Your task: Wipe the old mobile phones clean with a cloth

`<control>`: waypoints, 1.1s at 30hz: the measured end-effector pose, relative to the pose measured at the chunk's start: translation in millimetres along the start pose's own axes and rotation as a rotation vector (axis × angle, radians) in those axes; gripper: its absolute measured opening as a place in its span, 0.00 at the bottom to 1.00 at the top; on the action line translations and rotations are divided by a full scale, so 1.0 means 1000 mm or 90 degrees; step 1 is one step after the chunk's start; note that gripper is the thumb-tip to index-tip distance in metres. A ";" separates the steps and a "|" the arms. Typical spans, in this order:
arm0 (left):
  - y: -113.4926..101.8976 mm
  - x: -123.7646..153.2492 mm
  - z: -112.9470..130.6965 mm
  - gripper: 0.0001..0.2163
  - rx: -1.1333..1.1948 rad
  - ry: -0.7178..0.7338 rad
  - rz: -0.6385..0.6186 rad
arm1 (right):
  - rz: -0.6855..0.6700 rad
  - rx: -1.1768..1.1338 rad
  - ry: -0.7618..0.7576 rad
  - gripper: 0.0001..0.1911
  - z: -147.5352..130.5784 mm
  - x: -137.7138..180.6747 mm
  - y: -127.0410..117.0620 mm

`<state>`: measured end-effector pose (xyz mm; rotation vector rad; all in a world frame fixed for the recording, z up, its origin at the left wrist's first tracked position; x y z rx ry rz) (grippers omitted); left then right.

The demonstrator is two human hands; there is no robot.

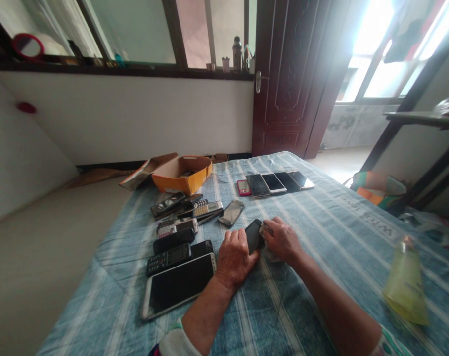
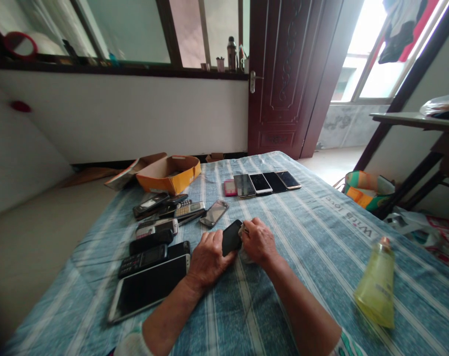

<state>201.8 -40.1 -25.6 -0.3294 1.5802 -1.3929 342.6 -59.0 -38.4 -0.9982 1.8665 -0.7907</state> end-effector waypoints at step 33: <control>-0.002 -0.002 -0.007 0.15 0.062 -0.060 -0.021 | 0.108 -0.184 0.033 0.26 0.011 -0.018 0.007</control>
Point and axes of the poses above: each hand's wrist, its own x-axis away from the middle knuckle, its own y-axis out of the palm, z = x × y, the point moved 7 cm from there along -x, towards the middle knuckle, and after that the axes turned 10 degrees about z, right-handed, at the moved point
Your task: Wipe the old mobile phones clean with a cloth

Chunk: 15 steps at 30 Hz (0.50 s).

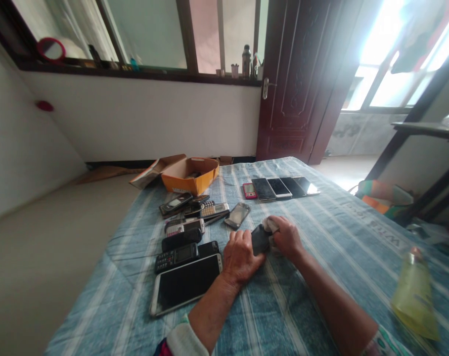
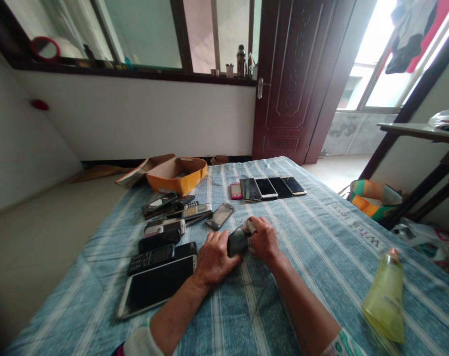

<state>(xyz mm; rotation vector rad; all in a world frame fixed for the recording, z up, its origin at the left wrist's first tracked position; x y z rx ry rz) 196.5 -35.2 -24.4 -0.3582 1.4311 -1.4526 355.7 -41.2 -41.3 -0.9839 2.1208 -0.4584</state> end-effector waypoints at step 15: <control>0.000 -0.002 -0.006 0.17 0.000 -0.037 -0.023 | -0.136 -0.146 0.073 0.18 -0.013 -0.016 0.016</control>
Point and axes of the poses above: each hand's wrist, its own x-axis away from the middle knuckle, its own y-axis out of the palm, z = x × y, the point moved 7 cm from there along -x, towards the middle knuckle, and after that the axes turned 10 degrees about z, right-handed, at the moved point
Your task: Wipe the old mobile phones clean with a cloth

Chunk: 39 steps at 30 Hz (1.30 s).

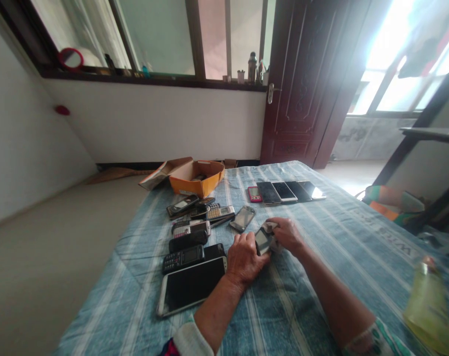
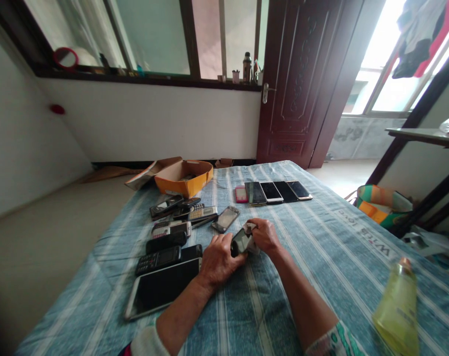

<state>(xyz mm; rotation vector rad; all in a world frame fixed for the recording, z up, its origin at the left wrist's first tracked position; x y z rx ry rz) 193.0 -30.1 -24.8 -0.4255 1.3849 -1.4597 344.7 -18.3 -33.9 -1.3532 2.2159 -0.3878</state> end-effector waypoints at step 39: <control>0.003 -0.001 0.006 0.16 -0.032 -0.006 -0.018 | 0.067 0.293 -0.099 0.21 -0.002 0.043 -0.009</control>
Point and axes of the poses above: each hand's wrist, its own x-axis away from the middle knuckle, its own y-axis out of the palm, z = x × y, the point moved 7 cm from there along -x, towards the middle knuckle, and after that the axes turned 10 degrees about z, right-handed, at the moved point
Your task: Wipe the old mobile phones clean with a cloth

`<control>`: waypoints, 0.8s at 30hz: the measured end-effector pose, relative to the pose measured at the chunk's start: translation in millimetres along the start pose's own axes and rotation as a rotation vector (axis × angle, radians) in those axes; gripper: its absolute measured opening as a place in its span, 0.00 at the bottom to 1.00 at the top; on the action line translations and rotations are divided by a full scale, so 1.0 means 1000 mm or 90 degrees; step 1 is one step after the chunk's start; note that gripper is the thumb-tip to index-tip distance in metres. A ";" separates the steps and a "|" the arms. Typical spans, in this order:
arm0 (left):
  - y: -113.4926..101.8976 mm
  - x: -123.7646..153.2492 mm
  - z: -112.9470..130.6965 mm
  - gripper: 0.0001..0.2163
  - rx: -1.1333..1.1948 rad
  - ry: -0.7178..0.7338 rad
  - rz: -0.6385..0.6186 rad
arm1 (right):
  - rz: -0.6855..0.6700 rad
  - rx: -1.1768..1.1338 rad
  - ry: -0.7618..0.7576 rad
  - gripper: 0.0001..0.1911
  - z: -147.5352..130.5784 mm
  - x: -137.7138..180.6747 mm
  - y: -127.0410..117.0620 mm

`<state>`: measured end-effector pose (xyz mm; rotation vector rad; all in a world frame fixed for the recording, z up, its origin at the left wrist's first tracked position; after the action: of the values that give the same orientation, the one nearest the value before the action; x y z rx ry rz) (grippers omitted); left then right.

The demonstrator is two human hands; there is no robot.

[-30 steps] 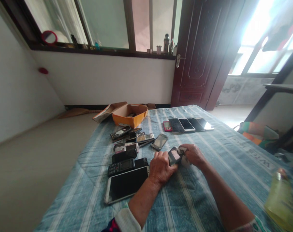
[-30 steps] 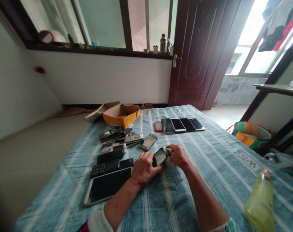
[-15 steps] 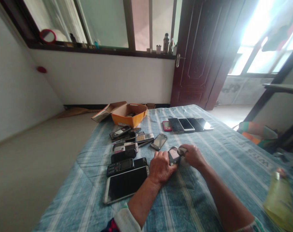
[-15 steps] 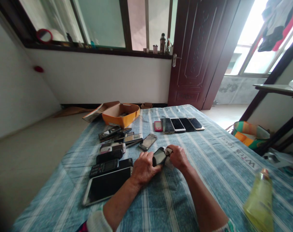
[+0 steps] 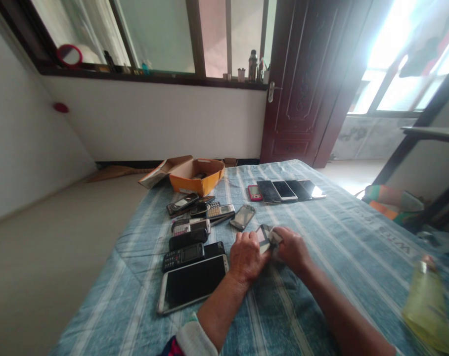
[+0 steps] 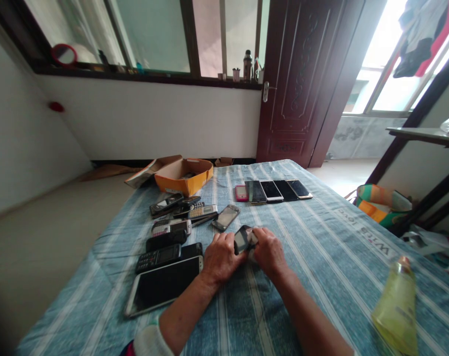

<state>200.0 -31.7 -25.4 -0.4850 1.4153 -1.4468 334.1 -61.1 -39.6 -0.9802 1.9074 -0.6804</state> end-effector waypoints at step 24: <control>0.001 0.003 0.005 0.13 -0.043 -0.008 -0.003 | -0.113 0.049 -0.067 0.12 -0.026 0.012 0.007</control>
<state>203.2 -35.9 -26.2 -0.5405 1.4572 -1.4012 304.9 -65.6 -37.7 -1.1225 1.7048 -0.7830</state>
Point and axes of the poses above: each hand's wrist, its own x-axis away from the middle knuckle, its own y-axis out of the palm, z = x × y, the point moved 7 cm from there along -x, towards the middle knuckle, and after that the axes turned 10 degrees about z, right-handed, at the moved point
